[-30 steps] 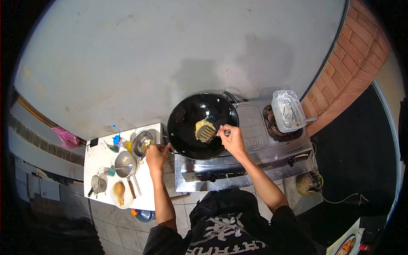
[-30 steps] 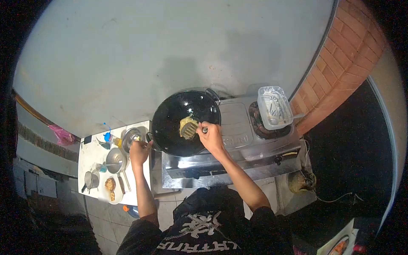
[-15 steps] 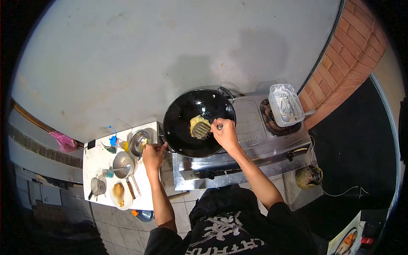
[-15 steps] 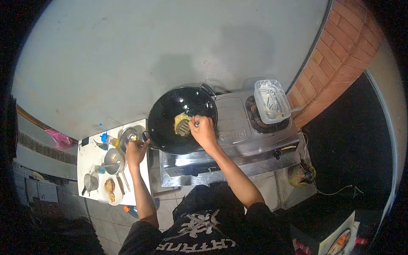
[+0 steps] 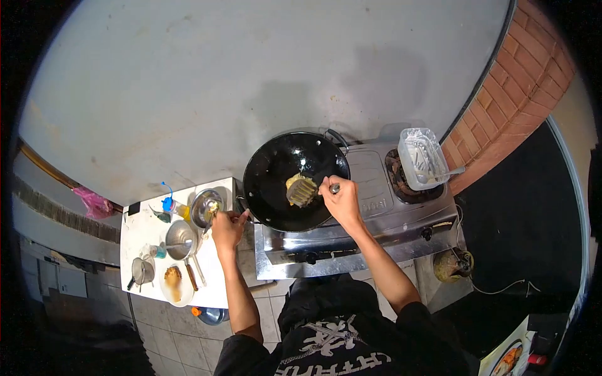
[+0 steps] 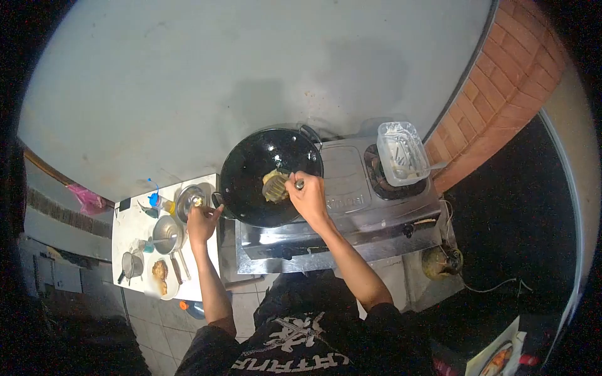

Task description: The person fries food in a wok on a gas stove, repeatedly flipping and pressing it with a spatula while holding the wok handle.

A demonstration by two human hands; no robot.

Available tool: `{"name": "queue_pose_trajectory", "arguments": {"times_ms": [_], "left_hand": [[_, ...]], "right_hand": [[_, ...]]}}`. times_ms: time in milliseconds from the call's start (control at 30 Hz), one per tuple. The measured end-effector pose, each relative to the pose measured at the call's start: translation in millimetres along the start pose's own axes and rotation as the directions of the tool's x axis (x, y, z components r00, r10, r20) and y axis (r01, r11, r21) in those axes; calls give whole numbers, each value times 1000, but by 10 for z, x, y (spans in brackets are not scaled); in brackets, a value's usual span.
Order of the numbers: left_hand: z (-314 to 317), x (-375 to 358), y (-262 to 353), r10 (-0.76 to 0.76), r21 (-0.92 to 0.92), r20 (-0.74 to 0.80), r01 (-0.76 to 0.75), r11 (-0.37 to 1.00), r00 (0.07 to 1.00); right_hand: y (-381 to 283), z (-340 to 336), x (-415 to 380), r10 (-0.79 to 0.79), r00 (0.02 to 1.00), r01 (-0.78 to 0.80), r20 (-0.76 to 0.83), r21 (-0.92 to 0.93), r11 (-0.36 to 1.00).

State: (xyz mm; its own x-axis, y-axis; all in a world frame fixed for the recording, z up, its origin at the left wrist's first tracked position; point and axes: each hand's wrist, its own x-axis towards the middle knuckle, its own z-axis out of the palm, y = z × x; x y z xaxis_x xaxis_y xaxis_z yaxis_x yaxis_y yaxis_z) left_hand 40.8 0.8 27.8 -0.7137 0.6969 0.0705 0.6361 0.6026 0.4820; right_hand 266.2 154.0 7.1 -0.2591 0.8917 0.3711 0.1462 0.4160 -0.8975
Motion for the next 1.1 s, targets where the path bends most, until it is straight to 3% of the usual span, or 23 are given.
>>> {"name": "queue_pose_trajectory", "arguments": {"times_ms": [367,467,533,567,767,900,1100], "left_hand": [[-7,2,29,-44,-25,-10,44,999,999],[34,63,-27,-6,-21,-26,6,1000,1000],[59,98,-109,-26,-53,1,26,998,1000],[89,105,-156,31,-37,-63,-34,999,997],[13,122,-83,-99,-146,43,105,984,994],[30,91,-80,-75,-170,-15,71,983,997],[-72,200,-104,-40,-140,67,49,989,997]], "right_hand": [[171,151,-35,60,997,-61,-45,-7,998],[165,177,-11,140,990,-140,-16,-24,990],[97,220,1,55,997,-60,-46,-115,992],[68,202,20,117,993,-117,-2,-87,989],[169,217,-16,125,992,-126,-35,-48,991],[159,223,-42,141,989,-142,-52,-22,990],[125,194,-57,147,988,-147,-46,-5,989]]}}
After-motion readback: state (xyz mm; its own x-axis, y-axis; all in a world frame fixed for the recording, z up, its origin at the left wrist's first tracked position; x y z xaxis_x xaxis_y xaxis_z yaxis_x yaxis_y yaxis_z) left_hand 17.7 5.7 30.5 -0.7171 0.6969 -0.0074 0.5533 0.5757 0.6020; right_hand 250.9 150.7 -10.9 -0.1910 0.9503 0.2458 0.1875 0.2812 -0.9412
